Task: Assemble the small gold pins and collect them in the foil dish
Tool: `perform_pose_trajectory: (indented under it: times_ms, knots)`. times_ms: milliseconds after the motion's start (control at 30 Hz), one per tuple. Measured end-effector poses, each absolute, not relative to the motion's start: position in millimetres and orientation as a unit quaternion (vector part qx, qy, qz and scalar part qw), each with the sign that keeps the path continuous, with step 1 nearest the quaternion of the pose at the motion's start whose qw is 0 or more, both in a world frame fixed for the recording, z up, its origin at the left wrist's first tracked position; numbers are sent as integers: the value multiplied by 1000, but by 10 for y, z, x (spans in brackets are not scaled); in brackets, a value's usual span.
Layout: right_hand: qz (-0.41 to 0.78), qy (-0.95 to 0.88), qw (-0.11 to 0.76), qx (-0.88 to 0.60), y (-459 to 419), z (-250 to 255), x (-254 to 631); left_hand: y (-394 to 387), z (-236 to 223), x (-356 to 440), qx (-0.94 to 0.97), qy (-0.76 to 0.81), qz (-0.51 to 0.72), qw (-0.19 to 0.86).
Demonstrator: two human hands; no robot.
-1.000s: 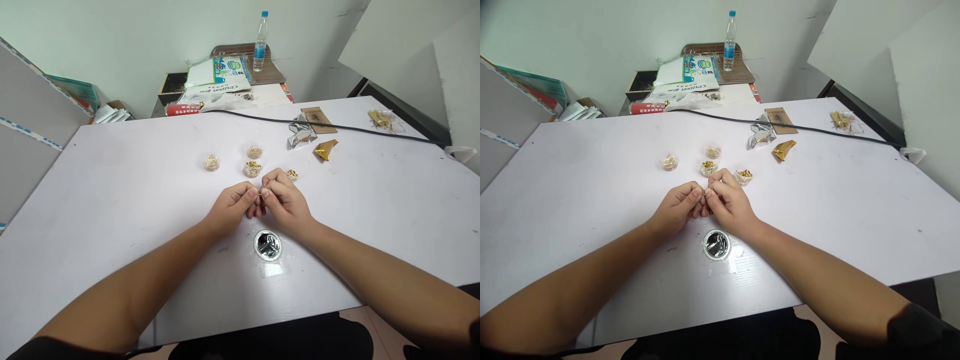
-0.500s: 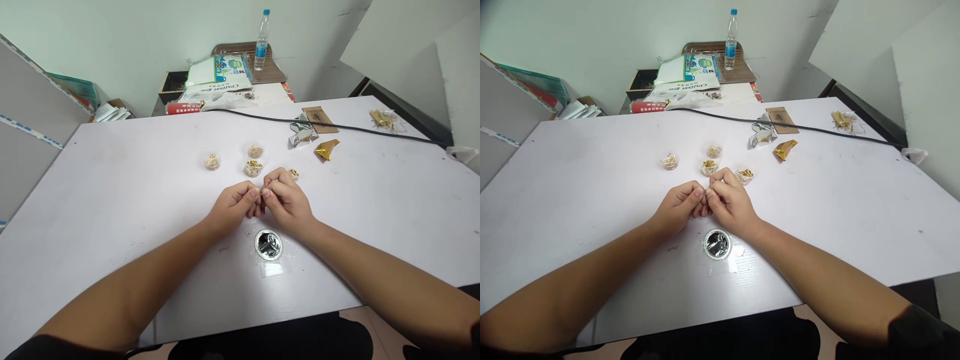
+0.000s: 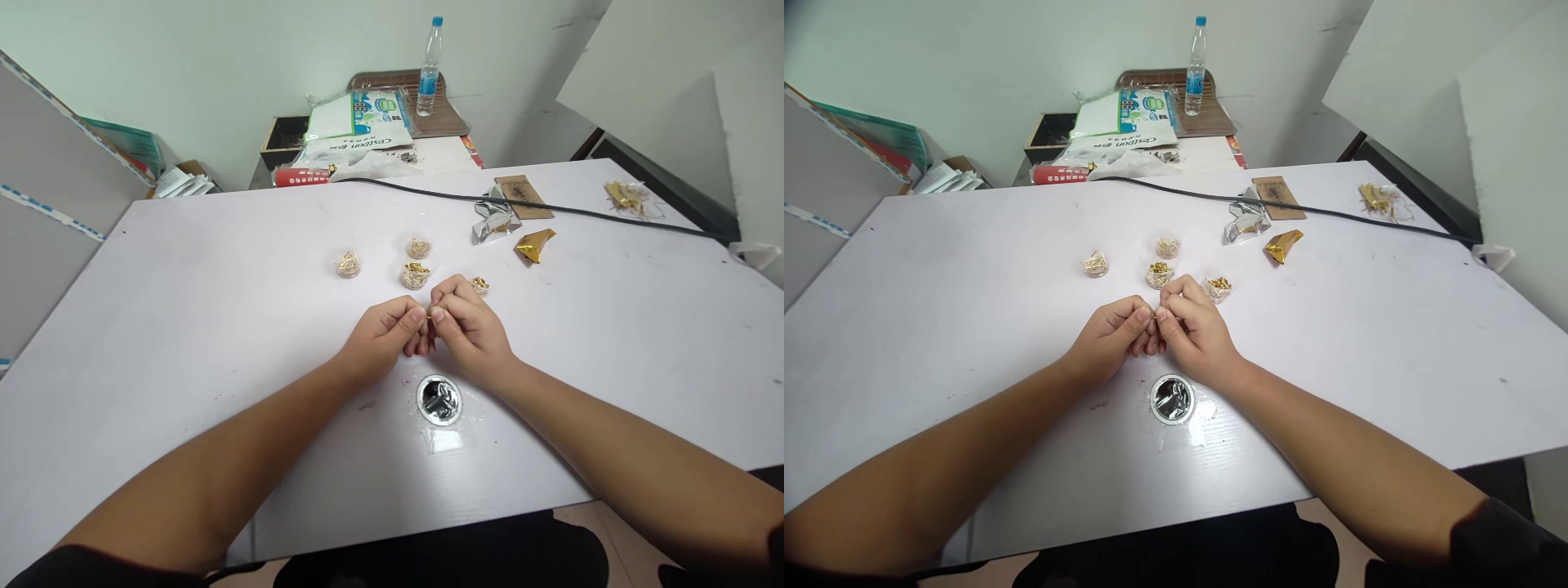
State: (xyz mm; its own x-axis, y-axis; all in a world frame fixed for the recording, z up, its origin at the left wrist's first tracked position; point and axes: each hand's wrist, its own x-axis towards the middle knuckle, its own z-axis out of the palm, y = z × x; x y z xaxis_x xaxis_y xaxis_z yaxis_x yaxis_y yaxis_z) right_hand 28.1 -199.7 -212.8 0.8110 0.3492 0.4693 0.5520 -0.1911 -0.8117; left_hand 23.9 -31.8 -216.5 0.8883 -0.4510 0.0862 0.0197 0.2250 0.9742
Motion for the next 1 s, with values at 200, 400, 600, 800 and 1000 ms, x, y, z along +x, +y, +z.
perform_pose_trajectory:
  times_ms: [200, 400, 600, 800, 1000]
  knots:
    - [-128, -298, 525, -787, -1997, -2116, 289, -316, -2157, 239, 613, -189, -143, 754]
    - [-143, -307, 516, -787, -1994, -2121, 300, -322, -2146, 230, 628, -178, -135, 746]
    - [-146, -313, 509, -788, -1995, -2121, 306, -332, -2140, 225, 625, -177, -133, 749]
    - [-136, -318, 514, -785, -2002, -2128, 304, -325, -2127, 232, 632, -178, -135, 742]
    - [-119, -310, 516, -790, -2001, -2118, 298, -320, -2139, 238, 634, -170, -142, 741]
